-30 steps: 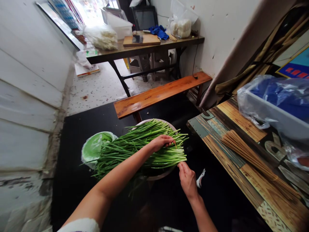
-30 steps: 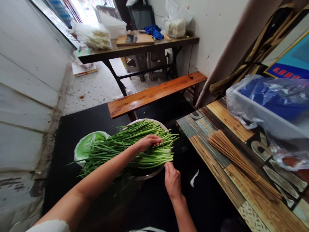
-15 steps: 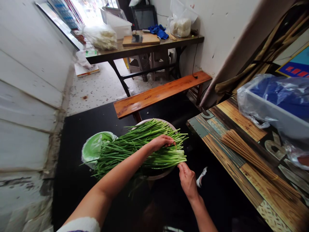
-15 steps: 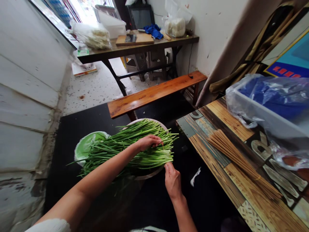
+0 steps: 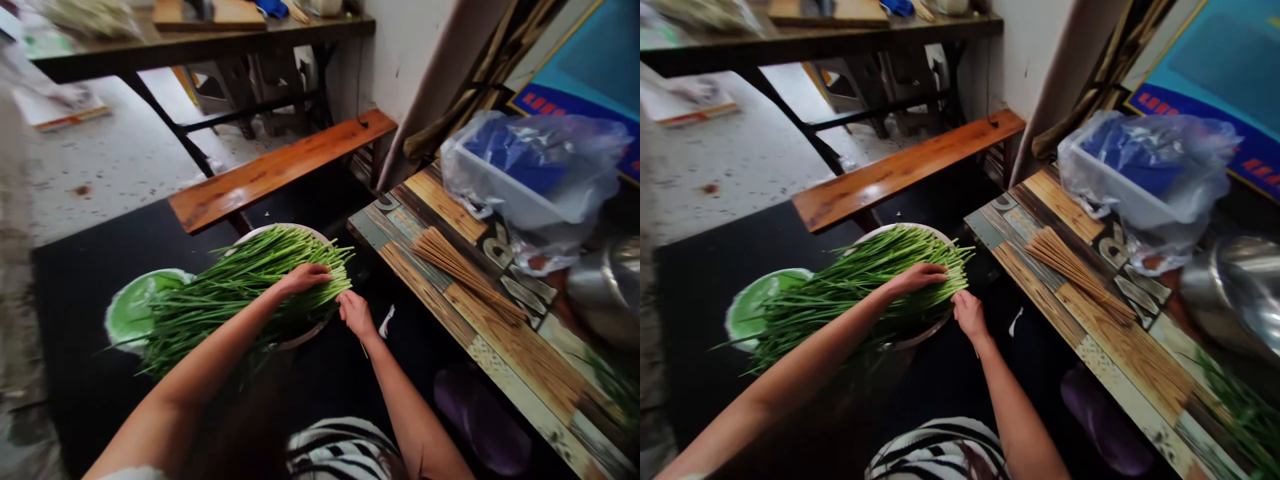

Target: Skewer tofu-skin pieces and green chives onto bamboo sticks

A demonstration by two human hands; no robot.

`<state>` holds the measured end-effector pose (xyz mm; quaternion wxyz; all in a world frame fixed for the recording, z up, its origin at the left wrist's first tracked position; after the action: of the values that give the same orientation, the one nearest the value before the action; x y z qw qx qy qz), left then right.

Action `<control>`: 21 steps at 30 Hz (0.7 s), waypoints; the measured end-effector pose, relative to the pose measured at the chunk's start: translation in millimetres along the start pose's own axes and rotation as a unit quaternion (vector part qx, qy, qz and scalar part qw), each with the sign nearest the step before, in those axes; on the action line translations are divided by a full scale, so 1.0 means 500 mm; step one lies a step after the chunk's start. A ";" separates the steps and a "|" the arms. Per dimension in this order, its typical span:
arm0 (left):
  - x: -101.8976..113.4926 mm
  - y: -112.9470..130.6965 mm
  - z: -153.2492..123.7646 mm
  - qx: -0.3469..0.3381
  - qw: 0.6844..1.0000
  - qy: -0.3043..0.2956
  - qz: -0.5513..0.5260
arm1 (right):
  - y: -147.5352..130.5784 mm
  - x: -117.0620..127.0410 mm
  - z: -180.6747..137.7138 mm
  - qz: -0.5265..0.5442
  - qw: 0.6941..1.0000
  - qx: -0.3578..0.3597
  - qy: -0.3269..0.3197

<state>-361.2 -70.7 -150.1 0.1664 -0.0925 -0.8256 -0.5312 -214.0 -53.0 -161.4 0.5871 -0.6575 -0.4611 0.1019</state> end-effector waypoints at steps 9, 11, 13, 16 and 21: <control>-0.018 0.127 -0.085 -0.176 0.967 0.163 0.086 | 0.055 -0.023 0.018 0.075 0.994 -0.067 -0.040; -0.036 0.112 -0.080 -0.163 0.968 0.160 0.104 | 0.068 -0.027 0.018 0.078 0.993 -0.072 -0.047; -0.045 0.090 -0.072 -0.148 0.970 0.156 0.111 | 0.083 -0.028 0.018 0.073 0.993 -0.076 -0.051; -0.044 0.064 -0.064 -0.138 0.973 0.150 0.110 | 0.099 -0.006 0.011 0.056 0.994 -0.080 -0.040; -0.028 0.042 -0.063 -0.132 0.975 0.151 0.093 | 0.057 0.107 -0.085 0.008 1.000 -0.029 0.008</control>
<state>-335.7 -90.0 -125.5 0.3242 -0.1088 -0.7009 -0.6259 -141.9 -39.5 -151.8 0.5705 -0.6787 -0.4540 0.0883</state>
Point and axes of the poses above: each hand's wrist, its own z-axis towards the middle knuckle, its own x-axis out of the back of the hand, y = z × x, the point moved 10 cm from there along z, towards the middle knuckle, and after that the axes turned 5 degrees about -z, right-handed, at the moved point
